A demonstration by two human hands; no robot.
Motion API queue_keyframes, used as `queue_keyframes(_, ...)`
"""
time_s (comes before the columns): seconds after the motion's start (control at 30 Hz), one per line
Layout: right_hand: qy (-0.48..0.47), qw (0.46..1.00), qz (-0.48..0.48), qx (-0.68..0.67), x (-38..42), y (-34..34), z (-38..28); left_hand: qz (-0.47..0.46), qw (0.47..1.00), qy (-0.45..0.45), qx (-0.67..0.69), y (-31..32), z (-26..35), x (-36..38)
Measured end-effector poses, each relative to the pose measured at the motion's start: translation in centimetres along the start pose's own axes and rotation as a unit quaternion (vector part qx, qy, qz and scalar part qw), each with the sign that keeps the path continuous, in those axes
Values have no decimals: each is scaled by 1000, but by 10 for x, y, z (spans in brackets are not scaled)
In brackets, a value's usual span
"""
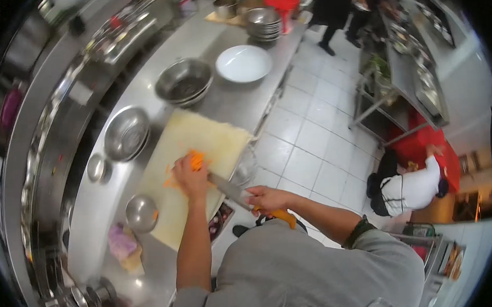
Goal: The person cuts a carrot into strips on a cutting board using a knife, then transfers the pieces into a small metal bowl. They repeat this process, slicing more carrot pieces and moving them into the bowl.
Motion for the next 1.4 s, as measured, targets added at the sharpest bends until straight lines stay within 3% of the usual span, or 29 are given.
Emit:
queue_keyframes(0.17,-24,997,-54,47,15,16,-36,49,998,-14,26,-62,34,-17)
queue_keyframes(0.27,1,996,-4,84,10,32,-54,119,993,2,-3,-105,16,-23)
queue_keyframes(0.37,-30,992,-104,63,-4,78,-97,151,987,-50,-26,-168,-1,-24)
queue_keyframes(0.47,-35,987,-145,66,-23,112,-106,160,983,-84,-39,-194,-33,-18)
queue_keyframes(0.53,-21,985,-150,83,-30,120,-103,147,983,-95,-56,-201,-68,-15)
queue_keyframes(0.63,1,976,-158,148,-39,122,-104,33,984,-162,-72,-187,-132,-17)
queue_keyframes(0.7,1,961,-155,230,-22,93,-106,-39,987,-141,-65,-172,-166,-11)
queue_keyframes(0.77,-10,963,-37,268,-13,44,-103,-76,986,-130,-69,-171,-179,-7)
queue_keyframes(0.83,-83,914,49,395,-23,-7,-114,-94,985,-114,-87,-171,-178,-5)
queue_keyframes(0.87,-189,793,98,571,-41,-37,-119,-109,979,-148,-91,-172,-180,-7)
queue_keyframes(0.9,-203,751,155,609,-45,-53,-133,-126,972,-175,-95,-174,-177,-10)
queue_keyframes(0.97,-176,730,215,625,-64,-81,-138,-138,955,-216,-147,-188,-160,-14)
queue_keyframes(1.0,-230,695,214,647,-85,-92,-120,-136,960,-189,-155,-190,-155,-18)
queue_keyframes(1.03,-146,705,143,679,-114,-96,-88,-165,943,-236,-166,-201,-125,-18)
queue_keyframes(1.07,-152,719,184,653,-133,-98,-65,-160,955,-187,-166,-182,-181,-20)
queue_keyframes(1.1,-111,762,160,617,-102,-63,-89,-78,970,25,-228,-160,-231,-21)
queue_keyframes(1.13,-134,727,132,661,-91,-38,-95,-50,987,-108,-109,-185,-182,-31)
queue_keyframes(1.17,-160,744,129,636,-81,-24,-96,-82,978,-189,-24,-172,-199,-42)
queue_keyframes(1.23,-158,762,110,618,-72,-6,-88,-55,983,-158,-72,-180,-140,-44)
queue_keyframes(1.4,-121,810,130,559,-27,-9,-95,-63,969,-142,-193,-177,-138,-24)
Point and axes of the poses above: each hand's wrist, its own x-axis away from the middle knuckle, its own y-axis out of the palm, z = x × y, the point moved 10 cm from there along -x, towards the middle knuckle, and after that the axes turned 12 degrees about -y, right-handed, at the moved point
